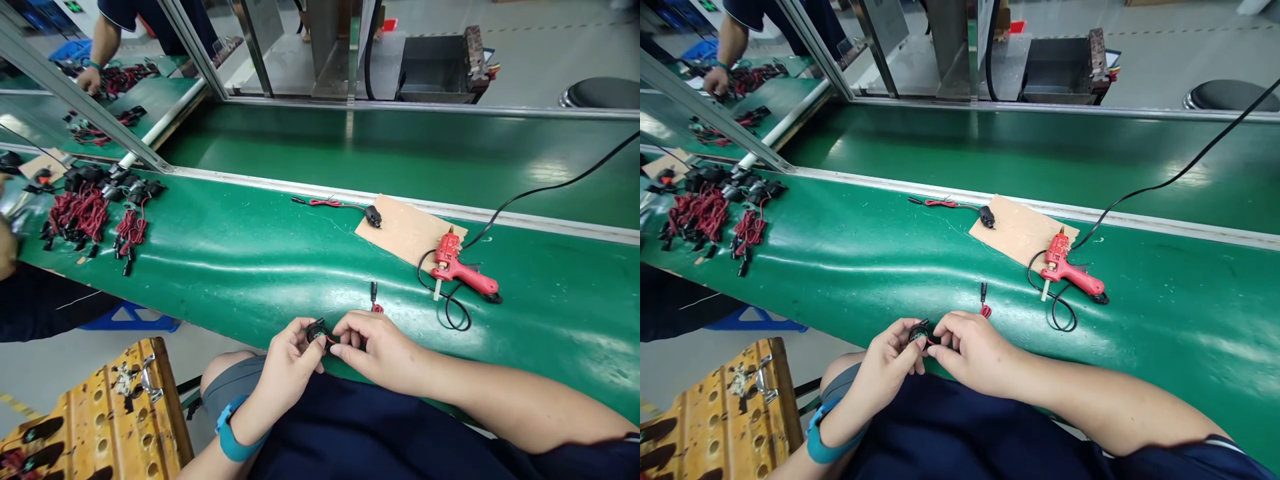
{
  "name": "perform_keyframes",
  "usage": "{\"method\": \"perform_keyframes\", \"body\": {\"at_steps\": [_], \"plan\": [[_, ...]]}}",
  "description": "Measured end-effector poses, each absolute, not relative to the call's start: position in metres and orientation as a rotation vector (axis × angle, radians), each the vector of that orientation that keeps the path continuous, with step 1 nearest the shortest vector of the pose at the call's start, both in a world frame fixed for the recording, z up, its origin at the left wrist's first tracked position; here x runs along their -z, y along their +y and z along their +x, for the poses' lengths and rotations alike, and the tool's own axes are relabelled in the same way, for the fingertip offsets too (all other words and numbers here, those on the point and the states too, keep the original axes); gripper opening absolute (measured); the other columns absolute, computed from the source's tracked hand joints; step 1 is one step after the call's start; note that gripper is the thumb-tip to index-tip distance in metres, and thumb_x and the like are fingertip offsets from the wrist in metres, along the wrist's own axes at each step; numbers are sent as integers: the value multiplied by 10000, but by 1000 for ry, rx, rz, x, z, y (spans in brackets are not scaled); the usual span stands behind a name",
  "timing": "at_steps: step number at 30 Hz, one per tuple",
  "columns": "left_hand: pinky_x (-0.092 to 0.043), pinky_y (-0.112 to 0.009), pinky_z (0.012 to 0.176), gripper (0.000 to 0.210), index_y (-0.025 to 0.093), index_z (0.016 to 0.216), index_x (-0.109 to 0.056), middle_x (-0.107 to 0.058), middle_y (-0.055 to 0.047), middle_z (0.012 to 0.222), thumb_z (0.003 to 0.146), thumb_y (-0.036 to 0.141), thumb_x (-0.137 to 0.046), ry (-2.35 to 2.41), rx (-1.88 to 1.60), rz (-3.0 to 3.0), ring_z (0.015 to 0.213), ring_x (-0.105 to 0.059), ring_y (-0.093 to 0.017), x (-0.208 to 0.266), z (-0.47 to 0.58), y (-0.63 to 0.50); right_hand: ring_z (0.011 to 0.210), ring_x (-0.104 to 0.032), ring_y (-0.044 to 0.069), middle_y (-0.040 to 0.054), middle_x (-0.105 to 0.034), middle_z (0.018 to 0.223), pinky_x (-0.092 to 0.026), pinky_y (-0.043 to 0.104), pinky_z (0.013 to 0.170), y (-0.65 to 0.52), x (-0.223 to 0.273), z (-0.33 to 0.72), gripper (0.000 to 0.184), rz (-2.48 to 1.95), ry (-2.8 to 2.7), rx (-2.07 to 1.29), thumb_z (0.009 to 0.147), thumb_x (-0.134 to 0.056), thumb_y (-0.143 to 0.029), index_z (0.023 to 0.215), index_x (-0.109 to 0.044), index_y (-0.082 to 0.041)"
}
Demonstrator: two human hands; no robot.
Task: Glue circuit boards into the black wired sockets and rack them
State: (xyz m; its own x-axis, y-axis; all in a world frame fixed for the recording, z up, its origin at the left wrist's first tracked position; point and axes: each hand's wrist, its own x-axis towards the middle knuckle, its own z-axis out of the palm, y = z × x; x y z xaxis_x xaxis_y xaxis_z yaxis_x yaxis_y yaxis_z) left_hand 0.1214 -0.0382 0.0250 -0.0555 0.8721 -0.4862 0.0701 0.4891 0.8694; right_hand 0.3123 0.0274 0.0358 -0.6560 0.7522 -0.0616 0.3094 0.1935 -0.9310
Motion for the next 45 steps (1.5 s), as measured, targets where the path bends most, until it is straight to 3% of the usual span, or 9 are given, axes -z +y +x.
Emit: {"method": "perform_keyframes", "body": {"at_steps": [15,20,22,25,28,33,36,39,45], "plan": [[-429,-231,467,247,163,939,-628,-631,18,649,827,372,-695,1700,-880,911,467,-558,-116,-23,116,-34,761,-636,154,36,-701,852,-511,301,697,43,-65,329,127,-714,-1740,-1750,931,-730,-286,848,-730,-189],[-419,-213,441,287,160,941,-620,-644,23,619,822,407,-704,1674,-895,801,414,-557,-105,-20,106,-34,432,-428,92,-69,-506,489,-426,267,514,59,-96,361,117,-360,-1410,-1995,993,-659,-307,937,-761,-292],[-417,-209,434,289,159,937,-617,-660,17,620,833,417,-695,1642,-893,769,404,-561,-103,-18,103,-34,433,-414,105,-61,-462,470,-429,283,518,62,-102,361,234,-420,-1448,-1866,1042,-569,-361,915,-752,-288],[-414,-208,422,293,157,935,-616,-677,8,618,845,428,-682,1625,-886,733,395,-563,-106,-18,102,-36,688,-613,170,37,-666,754,-511,339,667,60,-97,342,166,-672,-1875,-1404,1020,-601,-295,964,-748,-240],[-430,-210,429,286,159,941,-618,-677,11,614,850,423,-678,1643,-907,732,398,-561,-104,-19,103,-37,879,-641,212,91,-699,970,-528,368,782,51,-76,314,135,-692,-2204,-1067,980,-622,-193,1085,-707,-193],[-403,-201,408,281,160,927,-612,-675,3,592,864,431,-657,1595,-863,724,388,-556,-107,-19,103,-39,757,-590,181,52,-654,811,-505,361,775,39,-55,295,127,-625,-2292,-938,993,-566,-194,908,-656,-164],[-372,-194,385,293,159,908,-606,-668,0,574,857,442,-660,1565,-814,689,372,-536,-104,-18,102,-39,603,-529,137,-14,-594,651,-498,410,936,30,-62,300,198,-506,-2349,-927,981,-575,-219,792,-614,-178],[-365,-192,380,304,156,888,-606,-657,2,566,856,454,-657,1564,-772,690,368,-525,-99,-20,102,-39,550,-533,141,-25,-580,588,-462,439,1061,19,-69,302,326,-419,-2488,-911,990,-611,-396,740,-615,-188],[-353,-192,385,283,155,880,-607,-639,11,543,845,433,-650,1589,-679,743,375,-508,-97,-23,107,-39,490,-505,142,-26,-528,497,-503,383,1028,10,-60,290,598,-290,-2541,-878,879,-631,-727,613,-596,-192]]}}
